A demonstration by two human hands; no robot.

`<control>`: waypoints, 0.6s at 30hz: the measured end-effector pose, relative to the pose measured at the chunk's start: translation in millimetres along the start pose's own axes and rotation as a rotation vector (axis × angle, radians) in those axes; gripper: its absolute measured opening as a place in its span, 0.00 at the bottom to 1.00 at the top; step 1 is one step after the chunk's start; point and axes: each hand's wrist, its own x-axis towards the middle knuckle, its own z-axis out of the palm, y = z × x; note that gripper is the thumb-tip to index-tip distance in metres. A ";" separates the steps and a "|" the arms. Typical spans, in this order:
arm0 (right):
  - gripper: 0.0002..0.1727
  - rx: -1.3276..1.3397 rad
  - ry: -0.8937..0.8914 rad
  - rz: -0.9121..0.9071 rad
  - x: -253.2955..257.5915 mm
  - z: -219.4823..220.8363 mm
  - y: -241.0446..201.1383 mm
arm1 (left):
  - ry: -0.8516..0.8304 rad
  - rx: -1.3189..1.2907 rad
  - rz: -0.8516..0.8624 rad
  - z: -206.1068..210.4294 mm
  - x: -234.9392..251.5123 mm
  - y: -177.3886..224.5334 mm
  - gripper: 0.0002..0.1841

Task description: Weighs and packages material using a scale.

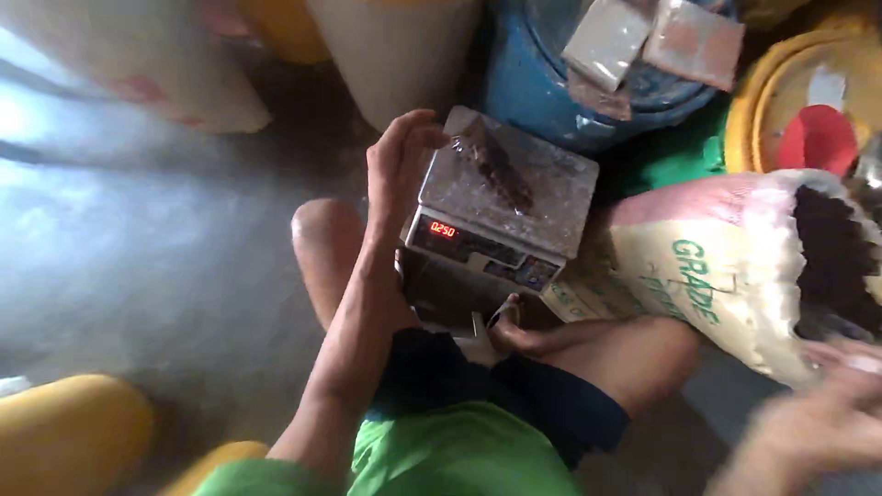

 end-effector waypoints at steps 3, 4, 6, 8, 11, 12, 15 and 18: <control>0.17 0.067 -0.200 -0.010 -38.1 107.9 -33.8 | 0.022 -0.045 -0.059 -2.0 5.8 -0.5 0.13; 0.19 0.041 -0.257 0.014 -47.3 140.1 -31.5 | 0.039 -0.084 -0.076 -1.5 4.7 -1.7 0.14; 0.21 -0.003 -0.323 0.100 -61.1 186.2 -22.9 | 0.075 -0.191 -0.087 1.1 3.2 -6.0 0.18; 0.23 -0.012 -0.352 0.157 -65.9 218.3 -20.0 | 0.107 -0.256 -0.078 0.4 7.1 -9.2 0.20; 0.24 -0.020 -0.367 0.162 -56.6 251.2 -24.0 | 0.131 -0.260 -0.077 -3.9 7.7 -12.9 0.18; 0.23 -0.021 -0.341 0.111 -46.2 261.9 -25.2 | 0.134 -0.249 -0.074 -5.5 9.4 -13.9 0.18; 0.17 0.030 -0.234 -0.143 -5.3 270.8 -41.8 | 0.144 -0.247 -0.073 -6.7 9.8 -15.8 0.17; 0.17 0.049 -0.184 -0.405 48.6 259.4 -78.3 | 0.136 -0.242 -0.067 -10.9 7.8 -12.1 0.16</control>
